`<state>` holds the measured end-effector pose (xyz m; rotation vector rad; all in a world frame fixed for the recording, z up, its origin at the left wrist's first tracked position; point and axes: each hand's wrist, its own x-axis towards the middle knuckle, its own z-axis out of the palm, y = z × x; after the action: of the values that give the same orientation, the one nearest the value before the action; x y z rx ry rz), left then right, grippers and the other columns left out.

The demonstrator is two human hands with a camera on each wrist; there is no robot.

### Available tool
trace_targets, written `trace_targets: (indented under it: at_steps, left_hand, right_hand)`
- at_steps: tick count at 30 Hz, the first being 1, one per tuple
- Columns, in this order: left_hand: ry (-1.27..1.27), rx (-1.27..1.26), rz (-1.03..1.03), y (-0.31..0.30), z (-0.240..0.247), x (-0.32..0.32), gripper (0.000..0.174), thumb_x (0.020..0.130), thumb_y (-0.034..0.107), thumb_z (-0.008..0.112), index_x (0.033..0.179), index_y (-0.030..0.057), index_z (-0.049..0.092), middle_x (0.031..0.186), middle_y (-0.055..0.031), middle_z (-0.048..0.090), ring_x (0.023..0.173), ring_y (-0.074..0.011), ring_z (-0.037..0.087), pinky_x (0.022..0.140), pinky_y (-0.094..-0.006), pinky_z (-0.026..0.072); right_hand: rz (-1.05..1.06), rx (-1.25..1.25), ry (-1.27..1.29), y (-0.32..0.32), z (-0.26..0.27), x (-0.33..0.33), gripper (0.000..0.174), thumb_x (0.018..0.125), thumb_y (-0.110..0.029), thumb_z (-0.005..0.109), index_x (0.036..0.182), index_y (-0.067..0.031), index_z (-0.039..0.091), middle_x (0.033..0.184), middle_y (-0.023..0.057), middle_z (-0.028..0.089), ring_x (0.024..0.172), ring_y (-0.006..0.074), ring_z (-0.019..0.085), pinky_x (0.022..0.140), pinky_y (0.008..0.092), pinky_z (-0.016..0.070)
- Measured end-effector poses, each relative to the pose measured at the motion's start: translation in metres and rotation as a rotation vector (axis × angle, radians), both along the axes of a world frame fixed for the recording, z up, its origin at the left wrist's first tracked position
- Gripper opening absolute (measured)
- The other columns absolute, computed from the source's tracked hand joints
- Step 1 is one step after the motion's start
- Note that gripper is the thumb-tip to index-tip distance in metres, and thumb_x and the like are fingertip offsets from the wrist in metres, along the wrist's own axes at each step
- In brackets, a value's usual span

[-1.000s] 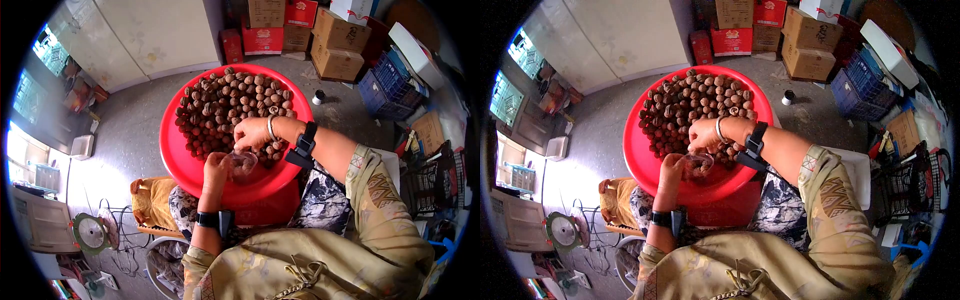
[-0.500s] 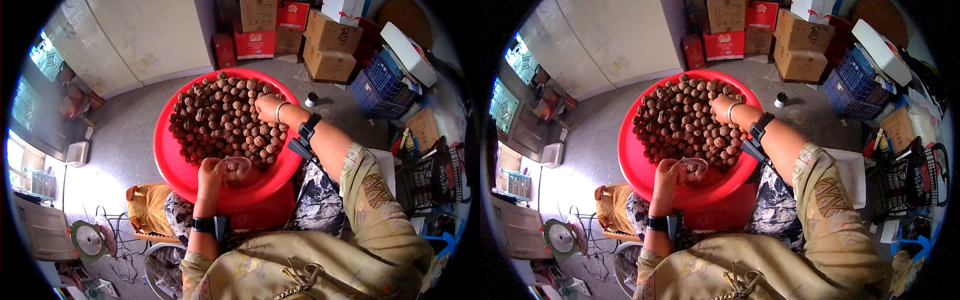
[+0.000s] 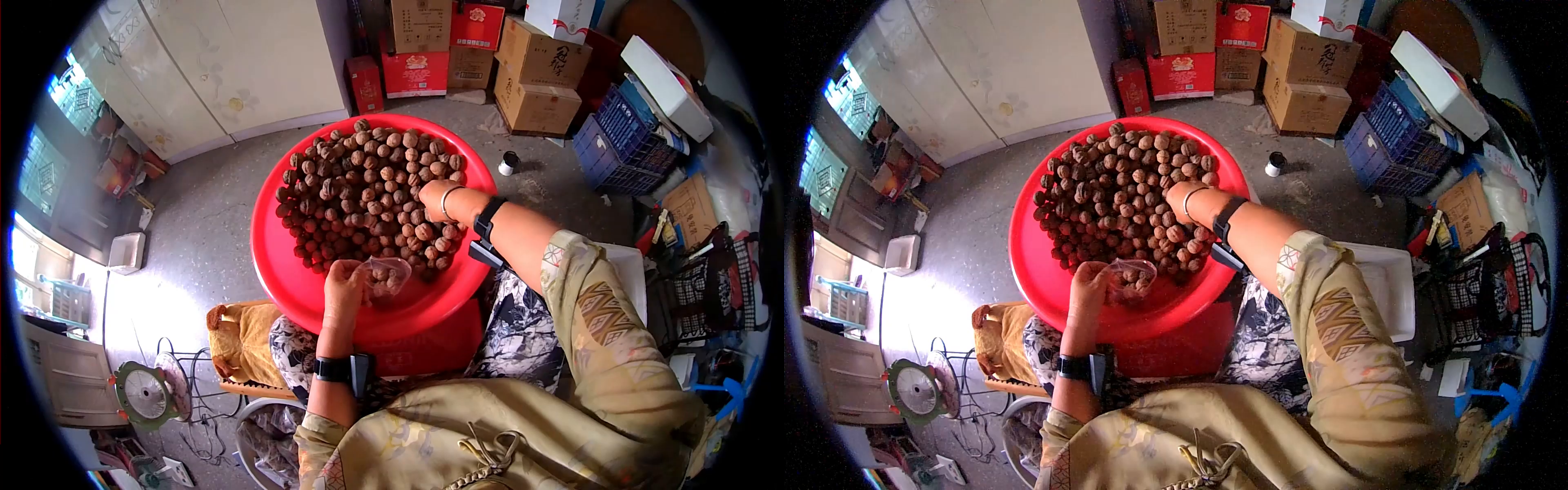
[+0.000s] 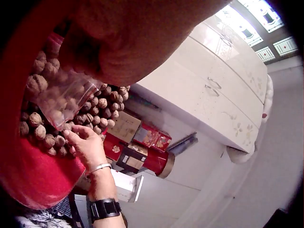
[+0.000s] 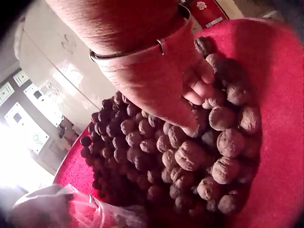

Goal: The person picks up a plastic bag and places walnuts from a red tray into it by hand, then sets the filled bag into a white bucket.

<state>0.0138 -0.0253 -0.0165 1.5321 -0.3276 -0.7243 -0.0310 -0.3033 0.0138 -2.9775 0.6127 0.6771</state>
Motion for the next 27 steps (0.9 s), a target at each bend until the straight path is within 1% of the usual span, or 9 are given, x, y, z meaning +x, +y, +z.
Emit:
trace_targets:
  at_steps: [7,9,11,13,17,18,19,22,27]
  left_hand:
    - [-0.007,0.01,-0.018,0.001,0.007,-0.002,0.014,0.09,0.011,0.057,0.096,0.0,0.051,0.065,-0.0058,0.055,0.043,-0.01,0.047,0.037,-0.0238,0.04]
    - [-0.002,0.002,-0.02,0.0,0.002,0.0,0.015,0.089,0.011,0.057,0.096,-0.0002,0.051,0.065,-0.006,0.055,0.043,-0.0102,0.047,0.036,-0.0239,0.0398]
    - [0.003,-0.004,-0.017,0.001,-0.001,0.002,0.015,0.089,0.011,0.057,0.096,-0.0004,0.05,0.065,-0.0063,0.055,0.042,-0.0104,0.047,0.036,-0.0239,0.0396]
    - [0.007,-0.007,-0.028,0.001,-0.002,0.003,0.015,0.089,0.011,0.056,0.096,-0.0006,0.05,0.064,-0.0066,0.054,0.042,-0.0107,0.047,0.036,-0.0238,0.039]
    - [-0.027,-0.011,-0.018,0.0,-0.001,0.001,0.015,0.09,0.011,0.056,0.096,-0.0006,0.05,0.063,-0.0066,0.054,0.041,-0.0112,0.047,0.037,-0.0239,0.0388]
    - [-0.031,-0.01,-0.013,0.0,0.0,0.0,0.014,0.09,0.011,0.056,0.096,-0.0007,0.05,0.063,-0.0065,0.054,0.041,-0.0115,0.046,0.037,-0.0241,0.0389]
    - [-0.035,-0.008,-0.008,0.0,0.0,0.0,0.014,0.09,0.011,0.055,0.096,-0.0008,0.05,0.063,-0.0065,0.054,0.041,-0.0117,0.046,0.037,-0.0242,0.0389]
    - [-0.034,-0.021,-0.001,0.0,-0.003,0.001,0.015,0.09,0.011,0.055,0.096,-0.0013,0.05,0.062,-0.0062,0.054,0.04,-0.0122,0.046,0.037,-0.0247,0.0387]
    - [-0.043,0.032,0.008,-0.001,0.004,0.001,0.015,0.089,0.01,0.055,0.096,-0.0021,0.05,0.06,-0.0062,0.053,0.039,-0.0127,0.046,0.036,-0.0255,0.0378]
  right_hand:
    - [0.048,-0.093,0.042,0.003,-0.015,0.007,0.023,0.074,-0.009,0.063,0.095,-0.0044,0.07,0.102,0.0177,0.067,0.101,0.0324,0.064,0.085,0.0407,0.0516]
    - [0.075,-0.088,0.074,0.014,0.009,0.001,0.025,0.073,-0.008,0.064,0.096,-0.0046,0.07,0.102,0.018,0.067,0.101,0.0326,0.064,0.084,0.0401,0.0517]
    - [0.003,0.014,-0.022,0.021,0.028,-0.004,0.026,0.072,-0.006,0.062,0.096,-0.0024,0.069,0.101,0.0201,0.066,0.101,0.0337,0.063,0.084,0.04,0.0516]
    - [-0.037,0.057,-0.001,0.019,0.037,-0.004,0.027,0.072,-0.006,0.06,0.097,-0.0011,0.069,0.102,0.0214,0.066,0.1,0.0339,0.063,0.083,0.0407,0.0516]
    - [-0.077,0.129,-0.11,0.007,0.029,-0.002,0.028,0.07,-0.016,0.062,0.094,-0.0021,0.069,0.097,0.0209,0.067,0.093,0.0354,0.065,0.081,0.0405,0.0519]
    - [-0.005,0.122,-0.165,0.008,0.029,-0.002,0.028,0.069,-0.021,0.064,0.089,-0.0022,0.069,0.091,0.0193,0.068,0.086,0.0339,0.066,0.078,0.039,0.0524]
    - [-0.001,0.124,-0.164,0.009,0.029,0.0,0.028,0.069,-0.021,0.064,0.089,-0.0022,0.069,0.091,0.0193,0.068,0.086,0.0339,0.066,0.078,0.039,0.0524]
    - [0.155,0.291,-0.167,0.018,0.037,0.003,0.028,0.067,-0.027,0.068,0.082,-0.0028,0.067,0.082,0.0146,0.068,0.077,0.0278,0.065,0.069,0.0353,0.052]
    - [0.145,0.507,-0.171,0.056,0.05,-0.004,0.028,0.067,-0.028,0.07,0.082,-0.0043,0.068,0.08,0.0134,0.068,0.076,0.0255,0.066,0.069,0.0347,0.0519]
